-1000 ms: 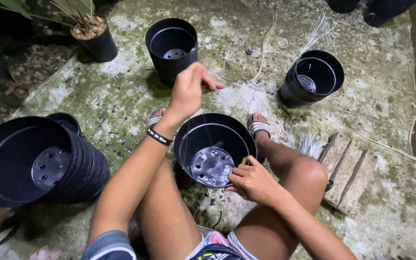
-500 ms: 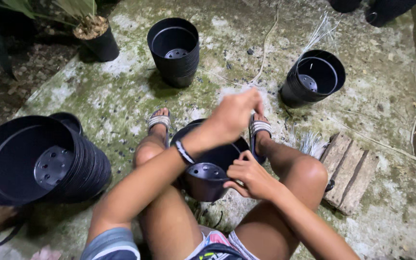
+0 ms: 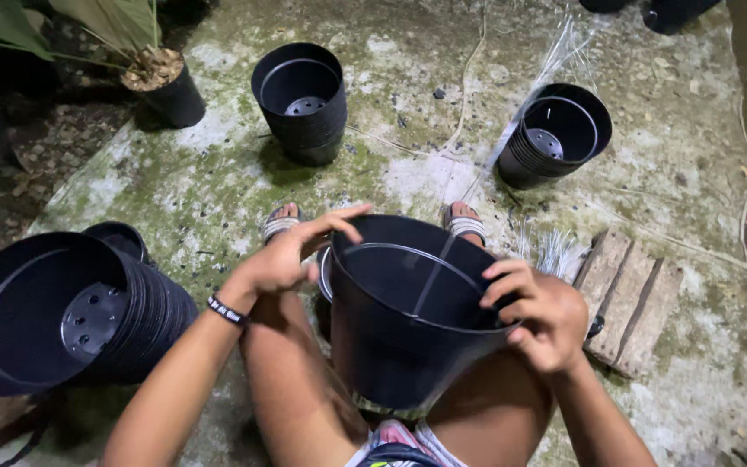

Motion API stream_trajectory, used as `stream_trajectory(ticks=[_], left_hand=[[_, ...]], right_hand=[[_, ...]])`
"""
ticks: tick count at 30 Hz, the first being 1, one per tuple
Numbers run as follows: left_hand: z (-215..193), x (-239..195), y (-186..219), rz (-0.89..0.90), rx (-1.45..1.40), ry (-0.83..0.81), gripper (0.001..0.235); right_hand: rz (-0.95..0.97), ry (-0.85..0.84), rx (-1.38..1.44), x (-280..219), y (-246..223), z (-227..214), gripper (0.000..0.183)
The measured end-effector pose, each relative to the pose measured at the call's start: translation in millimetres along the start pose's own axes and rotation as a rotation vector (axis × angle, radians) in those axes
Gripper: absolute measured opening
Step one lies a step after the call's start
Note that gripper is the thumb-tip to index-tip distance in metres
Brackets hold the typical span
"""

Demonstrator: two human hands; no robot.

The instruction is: The person sits on the ground and assembles hanging mechanisms for black plastic plant pots. They bend thin metal wires into loops, insert them through drainage holes in the pots, and twist the ends to secure them. The person handles multiple pots and wires, stacking the finished pots aside.

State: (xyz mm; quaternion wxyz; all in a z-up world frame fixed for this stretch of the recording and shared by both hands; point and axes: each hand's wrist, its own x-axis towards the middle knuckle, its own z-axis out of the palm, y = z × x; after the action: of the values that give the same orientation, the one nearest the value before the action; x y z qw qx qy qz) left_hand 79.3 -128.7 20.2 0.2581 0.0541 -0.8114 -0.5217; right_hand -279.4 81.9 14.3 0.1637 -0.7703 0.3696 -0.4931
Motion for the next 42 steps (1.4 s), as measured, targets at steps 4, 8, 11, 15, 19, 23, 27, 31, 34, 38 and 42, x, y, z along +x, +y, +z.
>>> stream_trajectory(ticks=[4, 8, 11, 15, 19, 23, 27, 31, 34, 38, 42], left_hand=[[16.4, -7.7, 18.7, 0.009, 0.12, 0.03, 0.059], [39.6, -3.3, 32.3, 0.083, 0.424, 0.295, 0.06], [74.3, 12.3, 34.7, 0.113, 0.828, 0.391, 0.053], [122.7, 33.6, 26.8, 0.095, 1.079, 0.39, 0.041], [140.6, 29.4, 16.1, 0.038, 1.033, 0.395, 0.041], [133.3, 17.0, 13.8, -0.036, 0.738, 0.393, 0.021], [86.1, 22.8, 17.9, -0.01, 0.702, 0.706, 0.028], [19.8, 47.9, 12.3, -0.025, 0.682, 0.707, 0.079], [-10.1, 71.5, -3.7, -0.122, 0.432, 0.533, 0.07], [-19.6, 92.3, -30.5, -0.079, -0.302, 0.289, 0.027], [-13.6, 100.3, -47.0, -0.129, -0.39, 0.334, 0.021]], right_hand=[[0.137, -0.018, 0.251, 16.1, 5.0, -18.7, 0.027], [0.287, 0.253, -0.021, 31.6, -4.0, -19.8, 0.035], [0.219, 0.195, -0.042, 35.8, -25.1, 5.8, 0.046], [0.029, -0.168, -0.43, 45.7, -36.5, 57.8, 0.073], [0.176, -0.191, -0.492, 50.0, -18.5, 84.7, 0.075], [0.159, -0.359, -0.538, 30.9, 0.1, 79.6, 0.045], [0.037, -0.412, -0.565, 17.1, 8.7, 72.8, 0.04], [-0.03, -0.465, -0.473, 11.1, 5.6, 72.6, 0.032], [-0.052, -0.513, -0.413, 9.6, 2.2, 76.5, 0.029], [-0.007, -0.564, -0.354, 13.1, -1.9, 76.8, 0.03], [0.022, -0.547, -0.374, 18.3, -7.4, 73.9, 0.04]])
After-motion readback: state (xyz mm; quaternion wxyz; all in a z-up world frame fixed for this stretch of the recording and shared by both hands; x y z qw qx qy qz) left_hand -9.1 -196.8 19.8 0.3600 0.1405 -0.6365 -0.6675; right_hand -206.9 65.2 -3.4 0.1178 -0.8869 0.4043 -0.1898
